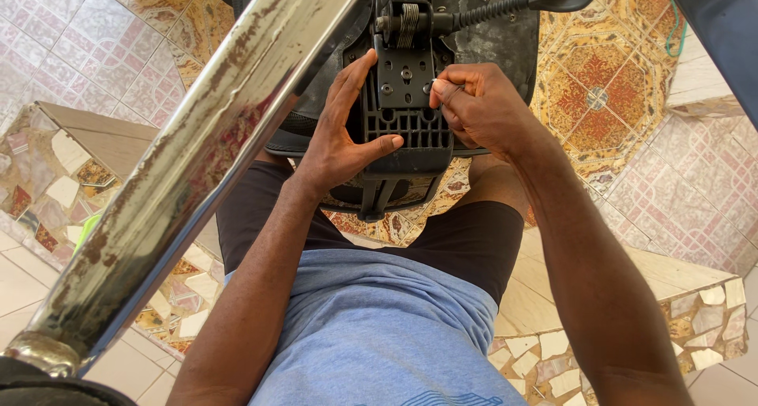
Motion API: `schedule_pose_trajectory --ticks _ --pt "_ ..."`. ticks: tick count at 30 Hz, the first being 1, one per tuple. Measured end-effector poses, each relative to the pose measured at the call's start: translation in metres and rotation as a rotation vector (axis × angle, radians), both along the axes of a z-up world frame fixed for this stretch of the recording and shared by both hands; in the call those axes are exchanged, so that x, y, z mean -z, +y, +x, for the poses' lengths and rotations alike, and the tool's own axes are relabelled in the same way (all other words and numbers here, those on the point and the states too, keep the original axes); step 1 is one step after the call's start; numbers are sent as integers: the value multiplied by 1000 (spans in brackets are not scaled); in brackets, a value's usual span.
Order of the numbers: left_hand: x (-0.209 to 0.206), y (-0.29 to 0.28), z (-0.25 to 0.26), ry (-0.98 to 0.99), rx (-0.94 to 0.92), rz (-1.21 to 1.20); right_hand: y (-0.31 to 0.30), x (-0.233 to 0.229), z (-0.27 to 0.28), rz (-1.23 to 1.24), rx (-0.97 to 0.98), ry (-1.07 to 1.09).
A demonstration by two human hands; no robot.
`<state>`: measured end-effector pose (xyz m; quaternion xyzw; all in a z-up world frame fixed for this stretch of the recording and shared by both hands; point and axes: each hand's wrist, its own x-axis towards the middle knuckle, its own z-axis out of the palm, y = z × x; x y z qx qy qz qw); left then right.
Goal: The person sits on the floor and uses a hex key to remove and reinsert screws on the underside of an office chair base. The person detaches a plastic component, flips the chair, and continues adjusting the mechanism.
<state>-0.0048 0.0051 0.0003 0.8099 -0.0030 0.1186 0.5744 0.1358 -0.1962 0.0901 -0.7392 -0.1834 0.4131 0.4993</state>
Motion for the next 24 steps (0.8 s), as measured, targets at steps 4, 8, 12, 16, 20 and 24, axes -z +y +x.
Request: schedule_pose_trajectory --ticks 4,8,12,16,20,24 --pt "-6 2 -2 14 15 14 -9 0 35 -1 -181 98" --pt "-9 1 -2 72 -1 -29 -3 3 72 -141 -310 -108" --pt "-11 0 -2 88 -20 -1 4 8 88 -139 -383 -262" --pt "-11 2 -1 97 -22 -8 -5 20 83 -31 -285 -211" --pt "-10 1 -2 70 -11 -53 -16 42 72 179 -143 -44" --pt "-7 -1 -2 54 -12 -48 -17 62 60 400 33 172"
